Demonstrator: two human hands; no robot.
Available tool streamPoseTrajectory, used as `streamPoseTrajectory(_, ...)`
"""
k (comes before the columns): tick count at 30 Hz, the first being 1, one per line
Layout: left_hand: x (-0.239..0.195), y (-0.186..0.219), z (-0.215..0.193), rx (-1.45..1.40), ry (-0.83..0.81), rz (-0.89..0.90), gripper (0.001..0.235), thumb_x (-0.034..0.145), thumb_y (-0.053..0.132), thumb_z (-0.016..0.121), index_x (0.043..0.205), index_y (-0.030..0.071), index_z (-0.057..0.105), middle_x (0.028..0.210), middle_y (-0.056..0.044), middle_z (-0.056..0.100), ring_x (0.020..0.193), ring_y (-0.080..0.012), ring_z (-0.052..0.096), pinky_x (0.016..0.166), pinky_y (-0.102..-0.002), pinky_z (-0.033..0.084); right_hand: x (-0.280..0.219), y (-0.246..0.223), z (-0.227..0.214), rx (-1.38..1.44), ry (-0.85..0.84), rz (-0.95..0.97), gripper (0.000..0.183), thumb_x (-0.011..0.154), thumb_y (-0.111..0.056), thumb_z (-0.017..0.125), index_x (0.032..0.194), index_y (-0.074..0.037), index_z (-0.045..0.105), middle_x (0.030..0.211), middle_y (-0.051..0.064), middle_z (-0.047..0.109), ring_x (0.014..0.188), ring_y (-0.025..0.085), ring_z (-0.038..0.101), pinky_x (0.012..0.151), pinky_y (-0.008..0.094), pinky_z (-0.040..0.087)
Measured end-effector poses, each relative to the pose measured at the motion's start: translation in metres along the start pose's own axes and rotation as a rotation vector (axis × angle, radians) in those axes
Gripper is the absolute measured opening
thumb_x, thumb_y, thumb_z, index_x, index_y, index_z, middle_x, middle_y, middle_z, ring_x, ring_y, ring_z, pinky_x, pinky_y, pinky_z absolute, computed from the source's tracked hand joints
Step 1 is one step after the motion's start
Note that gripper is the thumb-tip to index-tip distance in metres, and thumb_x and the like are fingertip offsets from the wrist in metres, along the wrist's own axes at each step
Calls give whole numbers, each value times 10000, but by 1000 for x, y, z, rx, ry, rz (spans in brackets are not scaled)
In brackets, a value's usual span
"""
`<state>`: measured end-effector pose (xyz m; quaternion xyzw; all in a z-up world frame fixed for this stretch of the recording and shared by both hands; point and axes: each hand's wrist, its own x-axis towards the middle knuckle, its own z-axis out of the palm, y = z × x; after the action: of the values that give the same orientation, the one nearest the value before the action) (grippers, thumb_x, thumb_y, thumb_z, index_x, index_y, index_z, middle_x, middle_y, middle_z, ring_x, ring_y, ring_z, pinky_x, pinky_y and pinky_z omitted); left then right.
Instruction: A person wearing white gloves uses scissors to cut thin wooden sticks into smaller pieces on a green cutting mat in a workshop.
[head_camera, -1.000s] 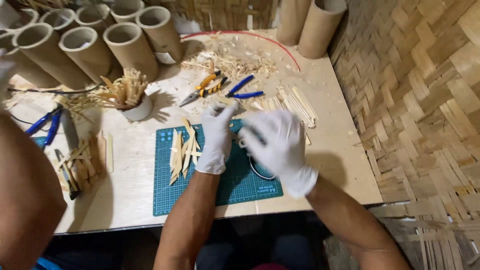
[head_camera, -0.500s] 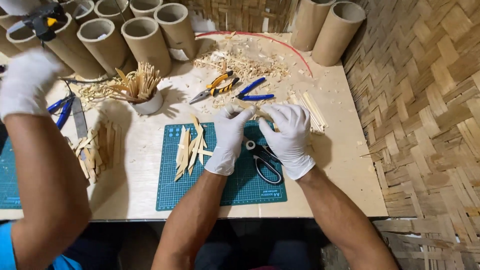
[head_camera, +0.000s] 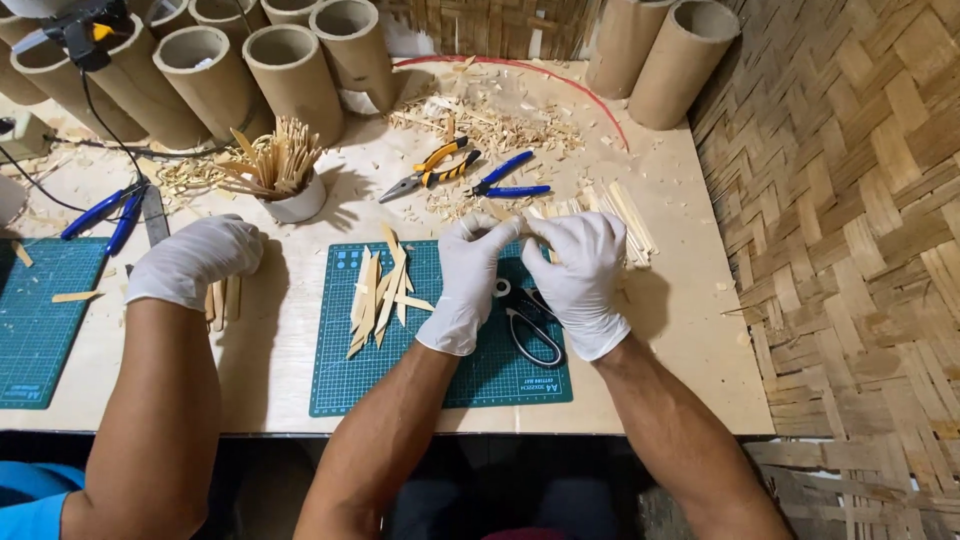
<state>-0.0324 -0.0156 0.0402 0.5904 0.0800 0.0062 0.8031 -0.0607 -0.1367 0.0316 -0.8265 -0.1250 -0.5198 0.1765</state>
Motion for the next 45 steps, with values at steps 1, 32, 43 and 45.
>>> streamPoseTrajectory(1, -1, -2, 1, 1, 2, -3, 177, 723, 166, 883, 730, 119, 713, 654, 9, 641, 697, -54, 511, 612, -239, 358, -2, 2, 0, 1, -3, 2, 225, 725, -85, 850, 911, -198, 793, 850, -35, 653, 857, 199, 633, 889, 409, 454)
streamPoseTrajectory(32, 19, 9, -20, -136, -24, 1, 244, 810, 202, 859, 800, 63, 659, 745, -87, 712, 686, -167, 723, 339, -295, 525, 14, -20, -52, 189, -429, 408, 294, 791, -233, 864, 1060, -139, 790, 960, 93, 743, 881, 301, 704, 808, 442, 529)
streamPoseTrajectory(43, 39, -4, -32, -365, -52, 4, 244, 855, 144, 831, 808, 71, 603, 747, -65, 637, 741, -276, 774, 715, -341, 637, 9, -61, -95, -111, -1250, 527, 624, 846, -449, 752, 1379, -152, 623, 1271, 131, 683, 1216, 345, 654, 1020, 489, 509)
streamPoseTrajectory(45, 38, -4, -32, -387, -58, -19, 242, 859, 135, 830, 818, 54, 605, 755, -59, 610, 757, -308, 777, 733, -362, 640, 3, -55, -94, -196, -1232, 518, 589, 859, -466, 742, 1356, -164, 650, 1188, 91, 711, 1156, 288, 686, 971, 438, 531)
